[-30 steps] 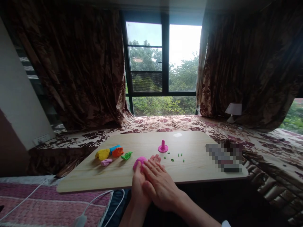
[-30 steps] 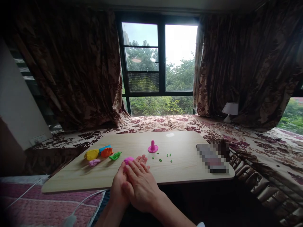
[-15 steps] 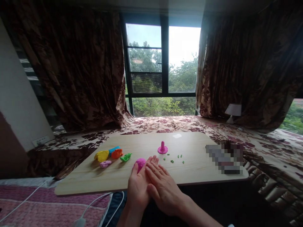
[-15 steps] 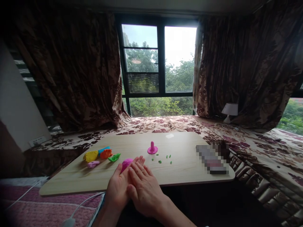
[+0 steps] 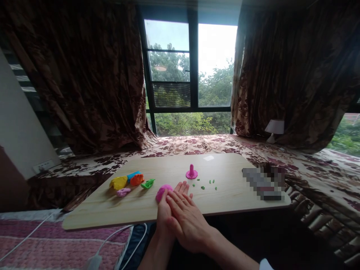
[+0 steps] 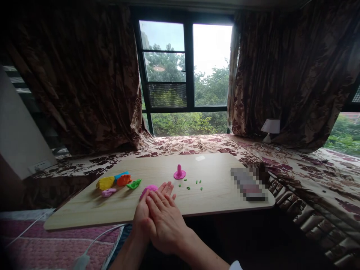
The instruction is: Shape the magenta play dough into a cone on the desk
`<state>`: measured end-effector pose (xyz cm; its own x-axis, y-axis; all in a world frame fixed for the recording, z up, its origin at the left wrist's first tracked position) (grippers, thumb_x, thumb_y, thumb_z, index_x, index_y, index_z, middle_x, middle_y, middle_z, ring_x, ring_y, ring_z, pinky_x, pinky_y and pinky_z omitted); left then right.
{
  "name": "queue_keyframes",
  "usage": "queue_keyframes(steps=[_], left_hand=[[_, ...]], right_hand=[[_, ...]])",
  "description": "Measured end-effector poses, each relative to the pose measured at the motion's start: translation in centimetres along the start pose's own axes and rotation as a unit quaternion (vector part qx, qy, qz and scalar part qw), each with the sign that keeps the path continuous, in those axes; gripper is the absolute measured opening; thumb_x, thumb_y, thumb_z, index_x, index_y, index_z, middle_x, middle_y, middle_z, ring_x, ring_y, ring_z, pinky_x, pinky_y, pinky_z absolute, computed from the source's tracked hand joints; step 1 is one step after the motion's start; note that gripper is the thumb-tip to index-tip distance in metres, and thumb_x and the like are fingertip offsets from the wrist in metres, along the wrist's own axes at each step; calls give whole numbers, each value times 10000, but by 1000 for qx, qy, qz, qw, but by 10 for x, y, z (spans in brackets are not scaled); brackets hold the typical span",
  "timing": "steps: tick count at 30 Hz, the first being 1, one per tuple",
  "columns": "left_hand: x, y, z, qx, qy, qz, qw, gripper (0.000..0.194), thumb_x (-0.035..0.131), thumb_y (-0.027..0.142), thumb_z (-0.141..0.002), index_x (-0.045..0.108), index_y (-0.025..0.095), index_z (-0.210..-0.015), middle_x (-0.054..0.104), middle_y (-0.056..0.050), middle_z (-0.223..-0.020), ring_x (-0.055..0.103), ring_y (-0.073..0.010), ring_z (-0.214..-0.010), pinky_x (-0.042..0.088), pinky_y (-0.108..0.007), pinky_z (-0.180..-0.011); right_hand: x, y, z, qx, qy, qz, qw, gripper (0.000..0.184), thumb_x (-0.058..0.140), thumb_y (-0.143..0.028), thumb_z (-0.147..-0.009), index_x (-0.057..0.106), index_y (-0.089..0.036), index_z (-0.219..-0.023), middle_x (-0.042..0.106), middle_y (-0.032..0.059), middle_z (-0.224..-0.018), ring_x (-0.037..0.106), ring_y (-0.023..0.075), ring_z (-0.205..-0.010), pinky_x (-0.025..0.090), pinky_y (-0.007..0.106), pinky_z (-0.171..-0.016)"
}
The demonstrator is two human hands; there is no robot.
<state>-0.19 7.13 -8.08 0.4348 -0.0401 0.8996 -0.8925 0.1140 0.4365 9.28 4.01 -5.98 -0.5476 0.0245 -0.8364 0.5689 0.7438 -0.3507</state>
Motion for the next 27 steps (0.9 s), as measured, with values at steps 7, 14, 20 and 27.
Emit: queue_keyframes(steps=[7, 14, 20, 27], left_hand=[[8, 8, -9, -72, -5, -30, 997, 449, 335, 320, -898, 432, 93, -1273, 580, -182, -1181, 578, -269, -1078, 419, -462, -961], [8, 26, -33, -124, 43, -79, 988, 476, 323, 370, -911, 402, 28, -1232, 585, -176, -1029, 625, -230, -894, 520, -398, -771], [6, 31, -49, -87, 108, -176, 975, 332, 507, 354, -862, 521, 165, -1135, 570, -76, -1131, 589, -189, -931, 500, -395, -776], [-4, 24, -86, 80, 158, -363, 915, 311, 522, 301, -859, 522, 172, -1142, 558, -76, -1160, 580, -196, -962, 496, -408, -801]], right_hand=[[2, 32, -7, 60, 31, 7, 998, 450, 311, -297, -940, 308, -226, -1384, 279, 26, -1462, 202, 176, -1359, 167, 403, -1115], [-7, 71, -31, 75, 68, 3, 995, 438, 446, -89, -809, 531, -184, -1228, 572, 56, -1244, 383, 203, -1264, 325, 383, -1029], [-19, 87, -36, 88, 100, 6, 991, 414, 444, -22, -771, 633, -210, -1088, 640, 48, -1121, 520, 185, -1106, 386, 337, -959], [-36, 104, -23, 143, 105, 32, 984, 348, 472, -64, -803, 644, -232, -1054, 629, 33, -1113, 568, 180, -1025, 417, 294, -898]])
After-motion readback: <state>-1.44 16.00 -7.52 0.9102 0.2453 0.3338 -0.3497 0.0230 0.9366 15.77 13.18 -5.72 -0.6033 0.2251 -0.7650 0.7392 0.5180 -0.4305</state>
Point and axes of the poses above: each hand's wrist, its own z-axis away from the middle knuckle, its own x-axis out of the palm, y = z × x, the point moved 1 cm from there along -z, towards the middle knuckle
